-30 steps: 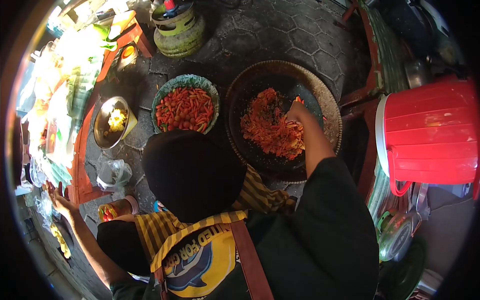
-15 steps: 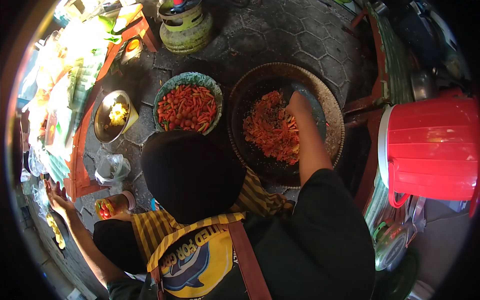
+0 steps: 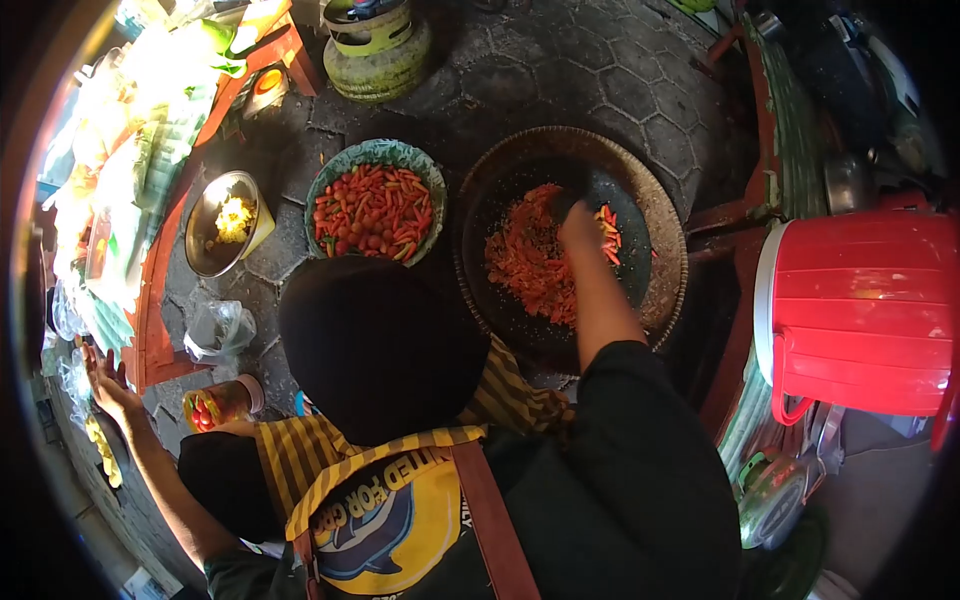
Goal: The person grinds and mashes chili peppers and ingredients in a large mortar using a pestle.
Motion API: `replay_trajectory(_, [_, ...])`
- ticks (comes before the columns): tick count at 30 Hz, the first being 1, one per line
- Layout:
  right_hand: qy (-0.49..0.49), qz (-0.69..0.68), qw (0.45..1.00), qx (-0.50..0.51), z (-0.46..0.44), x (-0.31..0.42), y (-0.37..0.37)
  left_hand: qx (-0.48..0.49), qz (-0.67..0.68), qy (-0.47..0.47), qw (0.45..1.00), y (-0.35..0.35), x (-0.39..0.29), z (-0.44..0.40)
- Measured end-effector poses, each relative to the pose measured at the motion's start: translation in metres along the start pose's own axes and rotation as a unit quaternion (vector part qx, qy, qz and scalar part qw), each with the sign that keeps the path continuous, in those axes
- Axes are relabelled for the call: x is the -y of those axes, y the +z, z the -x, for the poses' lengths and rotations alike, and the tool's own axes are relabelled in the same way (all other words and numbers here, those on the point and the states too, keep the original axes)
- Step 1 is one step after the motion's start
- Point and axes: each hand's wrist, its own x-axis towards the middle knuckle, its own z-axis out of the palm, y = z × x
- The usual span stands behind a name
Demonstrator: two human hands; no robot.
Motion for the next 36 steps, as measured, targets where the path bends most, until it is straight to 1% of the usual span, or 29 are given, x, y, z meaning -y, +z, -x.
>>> replay_trajectory(1, [-0.001, 0.001, 1.0, 0.001, 0.009, 0.005, 0.001, -0.002, -0.003, 0.0, 1.0, -0.002, 0.004, -0.003])
replay_trajectory(3, [-0.01, 0.041, 0.997, 0.059, 0.029, 0.014, -0.003, -0.003, -0.008, -0.007, 1.0, 0.006, 0.0, 0.006])
replay_trajectory(4, [-0.008, 0.036, 0.998, 0.054, 0.015, 0.011, -0.013, -0.007, -0.005, -0.009, 1.0, 0.011, -0.004, 0.007])
replay_trajectory(5, [-0.013, 0.001, 0.977, 0.213, -0.005, -0.001, -0.028, 0.002, -0.014, -0.004, 1.0, 0.013, -0.005, 0.006])
replay_trajectory(6, [-0.019, -0.032, 0.929, 0.367, -0.015, -0.006, -0.047, 0.007, -0.017, 0.005, 1.0, 0.016, -0.008, 0.011])
replay_trajectory(7, [0.161, -0.23, 0.881, 0.381, -0.001, -0.004, -0.083, 0.006, -0.008, 0.003, 1.0, 0.016, -0.009, 0.009])
replay_trajectory(8, [0.163, -0.226, 0.881, 0.383, 0.003, -0.01, -0.094, 0.007, -0.001, -0.001, 1.0, 0.014, -0.008, 0.009])
replay_trajectory(10, [0.214, -0.339, 0.814, 0.421, 0.011, -0.029, -0.112, 0.013, 0.025, -0.003, 1.0, 0.008, -0.007, 0.006])
replay_trajectory(11, [0.214, -0.349, 0.839, 0.357, 0.032, -0.021, -0.132, 0.006, 0.033, 0.001, 0.999, 0.004, -0.004, 0.002])
replay_trajectory(12, [0.216, -0.348, 0.84, 0.357, 0.044, -0.031, -0.129, 0.002, 0.039, 0.001, 0.999, -0.001, 0.0, -0.005])
replay_trajectory(14, [0.295, -0.467, 0.735, 0.393, 0.059, -0.047, -0.121, 0.002, 0.027, 0.005, 1.0, -0.003, 0.001, -0.007])
replay_trajectory(15, [0.295, -0.468, 0.734, 0.394, 0.068, -0.047, -0.119, 0.002, 0.026, 0.005, 1.0, -0.002, 0.001, -0.006])
replay_trajectory(17, [0.34, -0.458, 0.698, 0.433, 0.087, -0.027, -0.121, 0.013, 0.018, 0.0, 1.0, 0.005, -0.002, 0.0])
replay_trajectory(18, [0.341, -0.459, 0.697, 0.431, 0.09, -0.019, -0.115, 0.015, 0.019, 0.001, 1.0, 0.007, -0.002, 0.001])
replay_trajectory(20, [0.336, -0.445, 0.74, 0.378, 0.091, -0.011, -0.095, 0.018, 0.012, 0.007, 1.0, 0.015, -0.004, 0.001])
replay_trajectory(22, [0.345, -0.445, 0.734, 0.379, 0.075, -0.013, -0.096, 0.037, 0.0, 0.013, 0.999, 0.021, -0.01, 0.008])
replay_trajectory(24, [0.261, -0.36, 0.841, 0.309, 0.067, -0.008, -0.116, 0.037, -0.005, 0.013, 0.999, 0.024, -0.015, 0.014])
replay_trajectory(25, [0.26, -0.36, 0.841, 0.31, 0.058, -0.015, -0.114, 0.035, -0.006, 0.013, 0.999, 0.023, -0.015, 0.013])
replay_trajectory(26, [0.128, -0.251, 0.922, 0.265, 0.049, -0.027, -0.114, 0.025, 0.003, 0.006, 1.0, 0.019, -0.014, 0.012])
replay_trajectory(27, [-0.011, -0.134, 0.968, 0.211, 0.045, -0.034, -0.109, 0.015, 0.01, -0.001, 1.0, 0.016, -0.012, 0.012])
replay_trajectory(28, [-0.011, -0.134, 0.967, 0.216, 0.053, -0.022, -0.116, 0.014, 0.005, -0.002, 1.0, 0.014, -0.012, 0.012])
replay_trajectory(30, [0.02, 0.022, 0.969, 0.244, 0.071, 0.016, -0.144, 0.009, 0.007, -0.012, 1.0, 0.014, -0.013, 0.011])
replay_trajectory(31, [-0.009, 0.027, 0.975, 0.222, 0.074, 0.005, -0.086, 0.008, 0.003, -0.003, 1.0, 0.015, -0.01, 0.01])
replay_trajectory(32, [-0.008, 0.029, 0.974, 0.223, 0.077, 0.0, -0.052, 0.009, 0.003, -0.004, 1.0, 0.017, -0.01, 0.013])
replay_trajectory(33, [0.015, 0.051, 0.977, 0.205, 0.07, 0.007, -0.025, 0.01, -0.002, -0.005, 1.0, 0.024, -0.012, 0.014])
replay_trajectory(34, [0.04, 0.074, 0.978, 0.192, 0.064, 0.01, -0.015, 0.013, -0.01, -0.007, 1.0, 0.029, -0.013, 0.015])
replay_trajectory(35, [0.045, 0.073, 0.976, 0.198, 0.058, 0.01, -0.03, 0.046, 0.009, -0.007, 0.999, 0.028, -0.008, 0.01])
replay_trajectory(36, [-0.028, 0.102, 0.946, 0.305, 0.038, 0.015, -0.07, 0.05, 0.01, -0.008, 0.999, 0.035, -0.011, 0.015])
